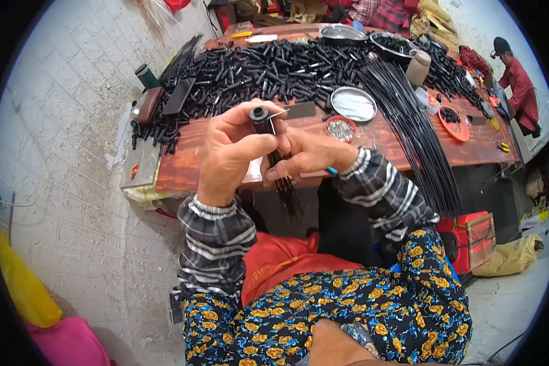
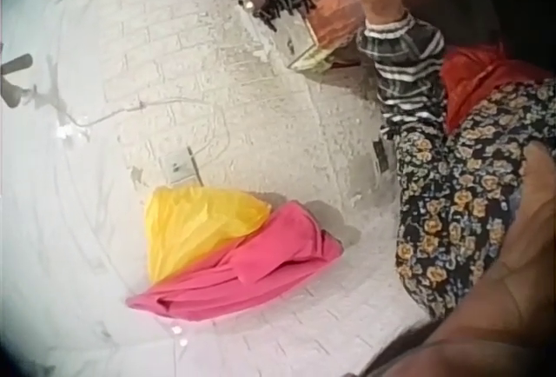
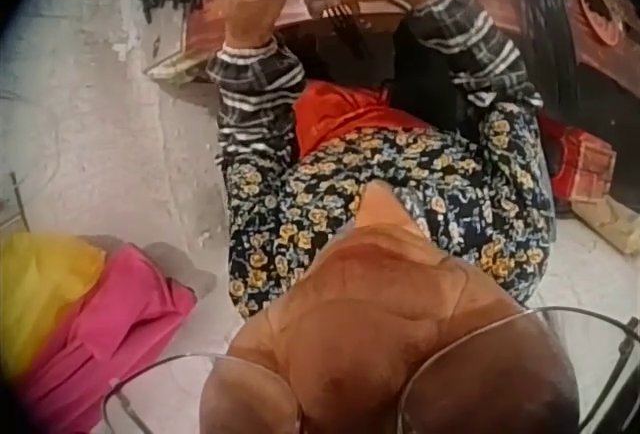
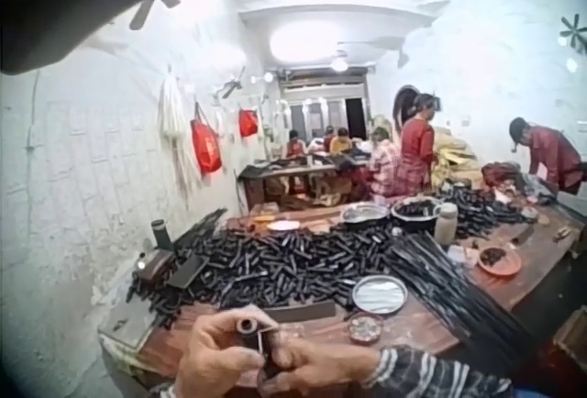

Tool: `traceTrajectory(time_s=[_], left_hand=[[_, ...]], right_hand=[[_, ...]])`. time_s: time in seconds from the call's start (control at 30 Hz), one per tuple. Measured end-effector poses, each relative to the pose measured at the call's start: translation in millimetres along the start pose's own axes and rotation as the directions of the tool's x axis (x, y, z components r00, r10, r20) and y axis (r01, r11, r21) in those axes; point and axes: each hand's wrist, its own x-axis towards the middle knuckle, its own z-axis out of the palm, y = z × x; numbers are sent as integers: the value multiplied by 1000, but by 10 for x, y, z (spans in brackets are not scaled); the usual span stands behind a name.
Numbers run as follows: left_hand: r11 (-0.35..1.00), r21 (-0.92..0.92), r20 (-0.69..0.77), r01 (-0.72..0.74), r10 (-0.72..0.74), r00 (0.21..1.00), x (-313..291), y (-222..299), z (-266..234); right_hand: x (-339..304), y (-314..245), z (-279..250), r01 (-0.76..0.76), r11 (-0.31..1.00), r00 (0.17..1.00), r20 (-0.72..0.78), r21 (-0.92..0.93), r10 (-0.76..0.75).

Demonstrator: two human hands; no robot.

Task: Assembling small plastic components onto bundles of black electrical wires at a factory workbench.

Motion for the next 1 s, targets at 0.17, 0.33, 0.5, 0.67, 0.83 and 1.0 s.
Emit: traceTrajectory(time_s=[0.17, 0.33, 0.5, 0.67, 0.83, 1.0], left_hand=[[976, -211, 95, 60, -40, 995, -155, -439, -153], [942, -336, -82, -3, -26, 996, -313, -775, -128], [974, -225, -390, -40, -52, 919, -424, -849, 6], [954, -299, -324, -33, -69, 943, -518, -902, 37], [973, -229, -385, -40, -53, 921, -694, -892, 24], [984, -150, -385, -91, 27, 922, -860, -726, -100]], right_hand=[[-7, 189, -10, -125, 987, 980, 146, -100, 138], [-292, -140, -231, -146, 920, 986, -126, -364, 107], [-279, -312, -52, 57, 711, 915, -248, -701, -317], [-301, -321, 85, -32, 558, 885, -283, -830, -371], [-336, 16, -30, 101, 646, 904, -200, -756, -377], [-369, 542, -182, -413, 218, 895, -438, -884, -82]])
